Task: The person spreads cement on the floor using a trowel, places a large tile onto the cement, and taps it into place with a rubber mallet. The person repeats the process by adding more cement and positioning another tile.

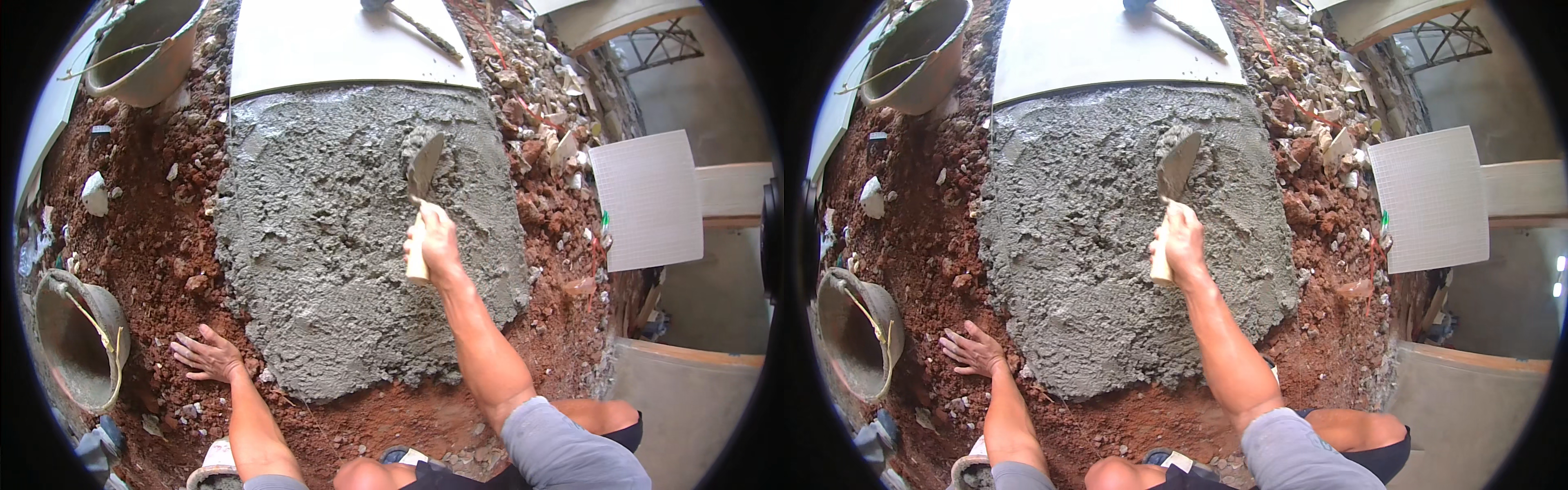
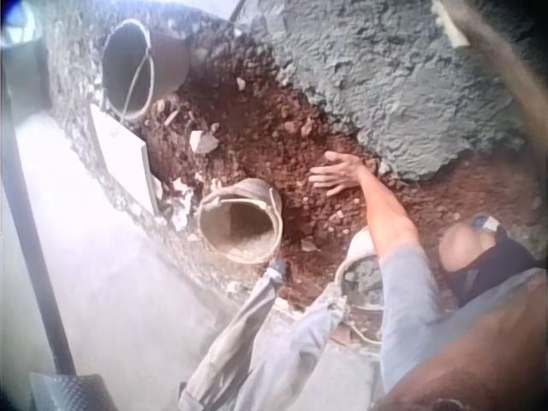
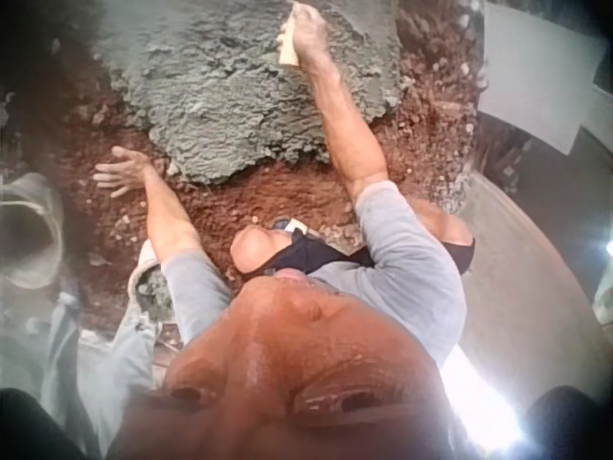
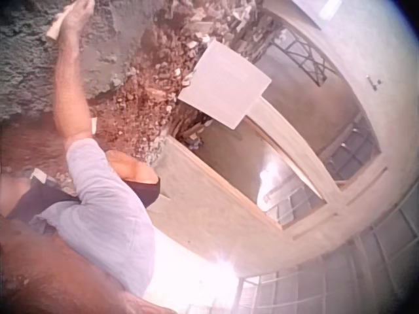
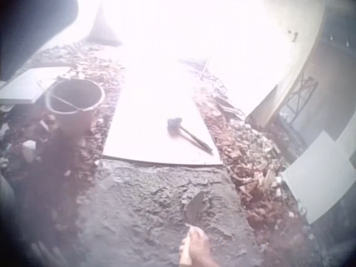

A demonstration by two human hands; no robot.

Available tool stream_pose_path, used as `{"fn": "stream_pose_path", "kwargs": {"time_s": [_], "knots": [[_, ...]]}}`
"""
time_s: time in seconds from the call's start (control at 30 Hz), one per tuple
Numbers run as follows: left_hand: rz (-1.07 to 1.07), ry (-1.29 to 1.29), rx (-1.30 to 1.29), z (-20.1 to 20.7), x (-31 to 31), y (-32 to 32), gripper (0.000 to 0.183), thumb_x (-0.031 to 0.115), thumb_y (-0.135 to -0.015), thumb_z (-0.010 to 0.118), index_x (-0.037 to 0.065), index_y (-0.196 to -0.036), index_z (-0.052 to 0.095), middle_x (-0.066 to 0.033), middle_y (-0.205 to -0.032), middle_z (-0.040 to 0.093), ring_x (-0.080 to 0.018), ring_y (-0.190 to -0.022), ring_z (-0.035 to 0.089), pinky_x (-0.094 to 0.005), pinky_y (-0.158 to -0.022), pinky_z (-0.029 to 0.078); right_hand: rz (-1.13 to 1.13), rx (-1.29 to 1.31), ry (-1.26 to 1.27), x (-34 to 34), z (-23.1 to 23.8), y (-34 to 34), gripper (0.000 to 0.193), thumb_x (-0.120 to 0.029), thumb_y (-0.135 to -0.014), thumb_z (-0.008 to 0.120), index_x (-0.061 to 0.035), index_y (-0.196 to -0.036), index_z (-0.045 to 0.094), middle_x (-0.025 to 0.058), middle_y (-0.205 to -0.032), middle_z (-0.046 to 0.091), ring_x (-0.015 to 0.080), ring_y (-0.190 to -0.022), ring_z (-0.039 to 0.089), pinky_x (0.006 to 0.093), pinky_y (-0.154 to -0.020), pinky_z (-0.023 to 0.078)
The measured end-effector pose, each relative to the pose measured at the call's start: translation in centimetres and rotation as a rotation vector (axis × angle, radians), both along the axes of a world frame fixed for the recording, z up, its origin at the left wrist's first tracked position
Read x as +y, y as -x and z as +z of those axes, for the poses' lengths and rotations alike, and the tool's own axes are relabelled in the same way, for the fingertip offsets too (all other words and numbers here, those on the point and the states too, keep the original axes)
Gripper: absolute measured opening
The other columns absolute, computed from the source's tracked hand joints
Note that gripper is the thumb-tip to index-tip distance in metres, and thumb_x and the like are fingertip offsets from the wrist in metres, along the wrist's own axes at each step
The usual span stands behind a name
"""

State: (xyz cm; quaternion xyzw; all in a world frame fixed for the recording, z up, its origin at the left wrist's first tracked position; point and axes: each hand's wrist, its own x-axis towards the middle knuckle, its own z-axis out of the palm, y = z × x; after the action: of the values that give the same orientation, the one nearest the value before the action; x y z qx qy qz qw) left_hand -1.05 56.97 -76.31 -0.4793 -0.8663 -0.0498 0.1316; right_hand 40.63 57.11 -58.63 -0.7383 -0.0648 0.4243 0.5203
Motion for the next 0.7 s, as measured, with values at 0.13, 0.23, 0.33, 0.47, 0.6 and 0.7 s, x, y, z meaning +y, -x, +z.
{"fn": "stream_pose_path", "kwargs": {"time_s": [0.13,0.23,0.33,0.47,0.6,0.7], "knots": [[0.016,0.014,0.018,0.1,-0.2,-0.1,0.066,0.059,-0.097,0.033,0.019,-0.149,0.030,-0.0051,-0.158,0.021,-0.0266,-0.145,0.020,-0.0642,-0.109,0.011,0.128,-0.049,0.021,5.5,-0.8,3.4,0.034,-0.037,-0.099,0.049,-0.0082,-0.118,0.047,0.0055,-0.071,0.053,0.0145,-0.049,0.053,0.0290,-0.039,0.048],[-0.002,0.015,0.022,0.1,-0.3,-0.3,0.065,0.057,-0.097,0.033,0.019,-0.149,0.030,-0.0048,-0.158,0.021,-0.0263,-0.145,0.020,-0.0639,-0.109,0.011,0.245,-0.098,0.045,8.9,-1.0,6.6,0.029,-0.027,-0.100,0.047,-0.0044,-0.117,0.048,0.0077,-0.080,0.053,0.0138,-0.057,0.055,0.0275,-0.040,0.049],[0.008,0.020,0.033,0.3,-0.2,-0.3,0.064,0.056,-0.097,0.034,0.019,-0.149,0.031,-0.0046,-0.158,0.022,-0.0260,-0.145,0.021,-0.0639,-0.109,0.011,0.532,-0.180,0.138,10.5,-0.3,8.9,0.030,-0.027,-0.097,0.045,-0.0011,-0.113,0.047,0.0189,-0.088,0.062,0.0258,-0.067,0.066,0.0389,-0.055,0.056],[-0.001,0.014,0.054,0.4,-0.1,-0.3,0.062,0.054,-0.098,0.034,0.019,-0.149,0.031,-0.0048,-0.158,0.023,-0.0258,-0.145,0.022,-0.0641,-0.109,0.012,0.972,-0.559,0.222,10.1,1.2,6.9,0.033,-0.029,-0.097,0.041,-0.0021,-0.115,0.046,0.0237,-0.097,0.065,0.0398,-0.088,0.065,0.0484,-0.080,0.050],[0.012,0.034,0.052,0.3,-0.2,-0.3,0.062,0.054,-0.098,0.034,0.019,-0.149,0.031,-0.0051,-0.157,0.023,-0.0265,-0.144,0.022,-0.0643,-0.109,0.013,1.249,-1.059,0.377,9.3,2.3,0.4,0.026,-0.028,-0.099,0.039,-0.0101,-0.115,0.047,0.0168,-0.082,0.063,0.0273,-0.064,0.066,0.0398,-0.055,0.058],[0.014,0.036,0.044,0.2,-0.2,-0.3,0.062,0.054,-0.098,0.034,0.019,-0.149,0.031,-0.0052,-0.158,0.023,-0.0271,-0.144,0.022,-0.0645,-0.109,0.013,1.191,-1.217,0.655,9.4,4.1,-7.0,0.026,-0.032,-0.098,0.044,-0.0161,-0.117,0.049,0.0161,-0.092,0.065,0.0290,-0.077,0.068,0.0454,-0.066,0.058]]}}
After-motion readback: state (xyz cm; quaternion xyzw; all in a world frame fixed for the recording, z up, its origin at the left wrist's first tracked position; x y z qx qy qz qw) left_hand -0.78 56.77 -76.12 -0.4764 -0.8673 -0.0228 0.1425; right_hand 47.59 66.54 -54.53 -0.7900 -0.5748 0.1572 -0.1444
